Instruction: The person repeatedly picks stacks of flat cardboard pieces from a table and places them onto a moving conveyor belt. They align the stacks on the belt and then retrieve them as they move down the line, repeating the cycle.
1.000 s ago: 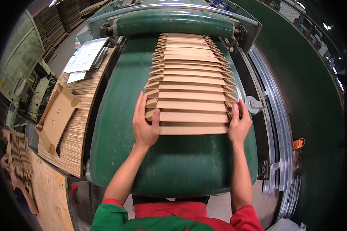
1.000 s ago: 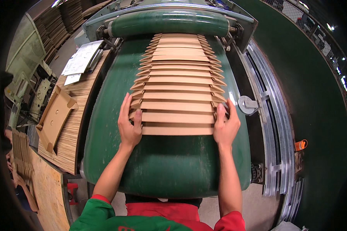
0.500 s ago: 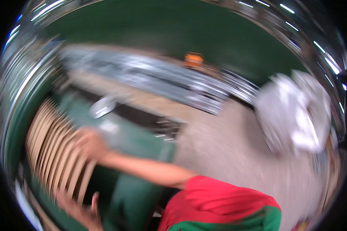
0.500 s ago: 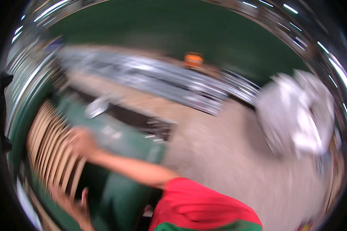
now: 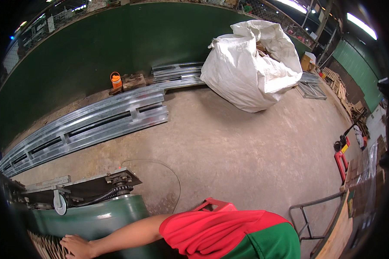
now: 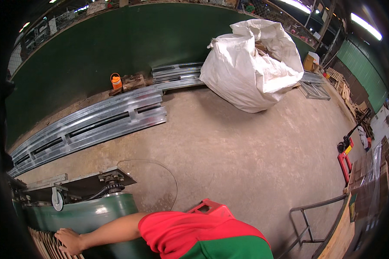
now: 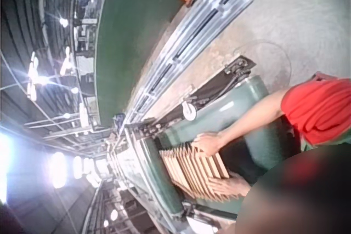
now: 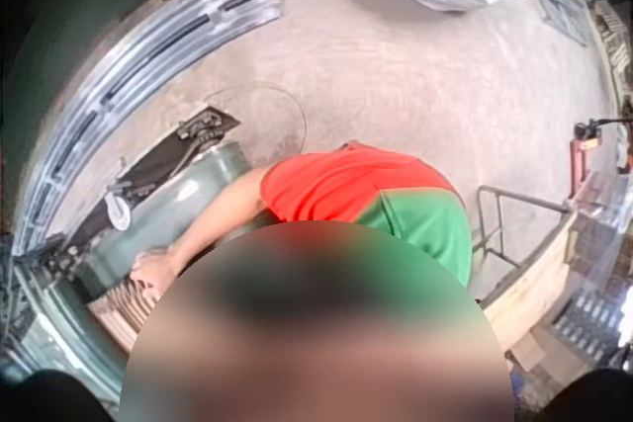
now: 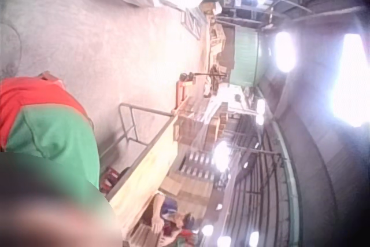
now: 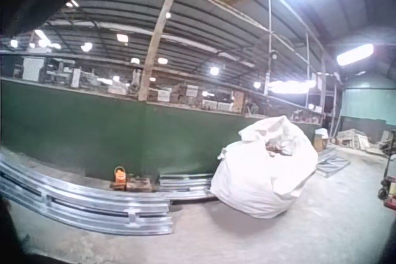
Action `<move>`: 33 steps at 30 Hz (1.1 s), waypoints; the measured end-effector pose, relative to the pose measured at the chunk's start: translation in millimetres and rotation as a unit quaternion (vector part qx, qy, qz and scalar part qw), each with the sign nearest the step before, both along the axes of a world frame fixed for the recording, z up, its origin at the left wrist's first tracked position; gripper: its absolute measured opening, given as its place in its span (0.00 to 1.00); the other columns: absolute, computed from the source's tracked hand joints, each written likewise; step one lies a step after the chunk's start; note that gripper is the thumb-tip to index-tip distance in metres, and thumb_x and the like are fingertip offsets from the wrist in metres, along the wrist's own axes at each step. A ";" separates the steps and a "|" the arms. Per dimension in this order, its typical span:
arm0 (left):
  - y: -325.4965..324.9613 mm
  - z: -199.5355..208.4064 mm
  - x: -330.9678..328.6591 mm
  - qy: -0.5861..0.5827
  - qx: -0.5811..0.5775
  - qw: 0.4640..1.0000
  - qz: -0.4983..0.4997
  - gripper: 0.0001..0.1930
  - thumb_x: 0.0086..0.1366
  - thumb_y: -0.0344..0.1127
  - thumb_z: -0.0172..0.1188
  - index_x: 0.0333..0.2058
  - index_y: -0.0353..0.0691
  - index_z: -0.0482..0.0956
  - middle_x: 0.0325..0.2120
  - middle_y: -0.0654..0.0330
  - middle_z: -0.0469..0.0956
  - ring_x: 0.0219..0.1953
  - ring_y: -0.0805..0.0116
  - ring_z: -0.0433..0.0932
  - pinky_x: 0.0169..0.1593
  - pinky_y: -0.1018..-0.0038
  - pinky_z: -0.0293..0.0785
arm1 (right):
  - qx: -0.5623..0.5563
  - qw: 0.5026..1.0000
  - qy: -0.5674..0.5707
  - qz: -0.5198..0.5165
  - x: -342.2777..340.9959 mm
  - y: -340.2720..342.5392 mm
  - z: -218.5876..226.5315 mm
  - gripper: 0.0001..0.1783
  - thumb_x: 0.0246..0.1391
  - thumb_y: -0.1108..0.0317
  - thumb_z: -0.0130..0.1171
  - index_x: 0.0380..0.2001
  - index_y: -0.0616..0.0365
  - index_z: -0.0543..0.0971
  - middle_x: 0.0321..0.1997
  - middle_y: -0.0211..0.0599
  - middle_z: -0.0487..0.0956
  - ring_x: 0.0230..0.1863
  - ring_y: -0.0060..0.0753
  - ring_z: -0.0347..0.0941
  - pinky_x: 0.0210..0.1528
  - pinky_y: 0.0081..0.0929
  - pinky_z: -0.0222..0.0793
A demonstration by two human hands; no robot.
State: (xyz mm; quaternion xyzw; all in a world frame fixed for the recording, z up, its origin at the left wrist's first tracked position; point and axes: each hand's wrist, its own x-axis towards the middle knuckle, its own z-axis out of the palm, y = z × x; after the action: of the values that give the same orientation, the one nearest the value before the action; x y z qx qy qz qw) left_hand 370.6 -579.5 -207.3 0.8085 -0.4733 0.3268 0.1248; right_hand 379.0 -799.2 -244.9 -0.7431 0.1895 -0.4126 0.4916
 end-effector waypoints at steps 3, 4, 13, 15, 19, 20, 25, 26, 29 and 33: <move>-15.0 1.8 3.4 0.031 -0.142 0.976 -0.163 0.41 0.68 0.50 0.58 0.73 0.30 0.61 0.71 0.34 0.64 0.73 0.34 0.62 0.74 0.42 0.55 | -0.011 1.000 0.012 0.015 -1.2 -0.6 3.3 0.26 0.54 0.59 0.65 0.48 0.70 0.76 0.46 0.60 0.77 0.51 0.63 0.72 0.56 0.54 0.69; -15.4 -1.5 -0.7 0.069 0.009 0.997 0.016 0.41 0.67 0.49 0.59 0.73 0.30 0.61 0.71 0.35 0.64 0.73 0.35 0.62 0.74 0.42 0.55 | -0.024 0.999 0.019 0.019 -1.4 -3.2 2.3 0.26 0.53 0.59 0.65 0.48 0.70 0.76 0.46 0.60 0.77 0.51 0.63 0.72 0.56 0.54 0.69; 30.8 -34.9 -19.0 0.087 0.068 0.982 0.152 0.51 0.46 0.15 0.60 0.75 0.36 0.59 0.75 0.43 0.58 0.78 0.43 0.54 0.80 0.49 0.47 | -0.223 0.974 -0.019 0.021 -74.6 -11.1 4.2 0.26 0.56 0.59 0.68 0.53 0.62 0.78 0.57 0.54 0.77 0.58 0.59 0.72 0.60 0.55 0.65; 24.4 -31.3 -19.7 0.102 0.024 0.984 0.144 0.54 0.42 0.16 0.66 0.74 0.37 0.61 0.74 0.45 0.60 0.77 0.44 0.56 0.80 0.47 0.48 | -0.375 0.924 -0.037 0.073 -103.8 7.4 12.7 0.31 0.58 0.58 0.69 0.61 0.62 0.75 0.61 0.47 0.78 0.64 0.53 0.72 0.66 0.51 0.62; 12.1 -12.5 -18.5 0.102 -0.007 0.984 0.146 0.49 0.46 0.19 0.66 0.72 0.34 0.62 0.73 0.45 0.61 0.77 0.44 0.56 0.79 0.47 0.48 | -0.511 0.843 -0.017 0.166 -116.0 40.6 23.1 0.31 0.58 0.63 0.68 0.63 0.60 0.76 0.62 0.42 0.78 0.65 0.47 0.72 0.67 0.47 0.62; 11.6 -10.1 -17.7 0.110 -0.014 0.985 0.133 0.48 0.47 0.19 0.65 0.71 0.33 0.62 0.73 0.44 0.60 0.77 0.44 0.56 0.79 0.46 0.48 | -0.544 0.824 0.000 0.158 -110.2 42.6 22.3 0.30 0.59 0.63 0.67 0.63 0.59 0.76 0.62 0.41 0.78 0.65 0.46 0.72 0.67 0.47 0.62; 13.5 -8.3 -18.1 0.116 -0.003 0.985 0.131 0.47 0.49 0.19 0.63 0.72 0.30 0.61 0.73 0.42 0.59 0.78 0.42 0.55 0.79 0.45 0.46 | -0.600 0.792 -0.001 0.116 -82.3 34.9 14.9 0.24 0.57 0.67 0.60 0.57 0.62 0.80 0.54 0.40 0.79 0.56 0.41 0.76 0.59 0.43 0.68; 13.2 -9.3 -17.5 0.105 0.002 0.985 0.137 0.46 0.50 0.19 0.63 0.72 0.30 0.60 0.74 0.42 0.58 0.78 0.41 0.54 0.79 0.44 0.46 | -0.600 0.791 0.002 0.118 -79.8 33.3 14.1 0.24 0.56 0.66 0.58 0.55 0.63 0.81 0.52 0.40 0.80 0.54 0.41 0.76 0.57 0.42 0.69; 9.7 -9.5 -16.7 0.088 0.017 0.984 0.152 0.47 0.50 0.21 0.63 0.72 0.29 0.59 0.74 0.41 0.58 0.78 0.40 0.54 0.79 0.43 0.46 | -0.590 0.789 -0.007 0.171 -79.2 34.1 14.4 0.19 0.49 0.69 0.62 0.46 0.65 0.82 0.39 0.37 0.76 0.42 0.40 0.73 0.46 0.39 0.68; 3.8 0.3 -23.3 0.082 0.017 0.985 0.150 0.49 0.49 0.22 0.65 0.72 0.25 0.58 0.73 0.39 0.59 0.77 0.41 0.56 0.79 0.44 0.47 | -0.568 0.795 0.000 0.213 -89.5 36.6 21.1 0.19 0.43 0.72 0.65 0.42 0.64 0.82 0.34 0.36 0.73 0.38 0.40 0.70 0.42 0.38 0.67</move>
State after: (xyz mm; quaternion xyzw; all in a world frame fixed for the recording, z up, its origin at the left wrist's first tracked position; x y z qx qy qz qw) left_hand 347.3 -575.7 -207.0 0.8963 -0.3403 0.2666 0.0993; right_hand 289.5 -762.6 -223.7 -0.9104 -0.2421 -0.3308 0.0565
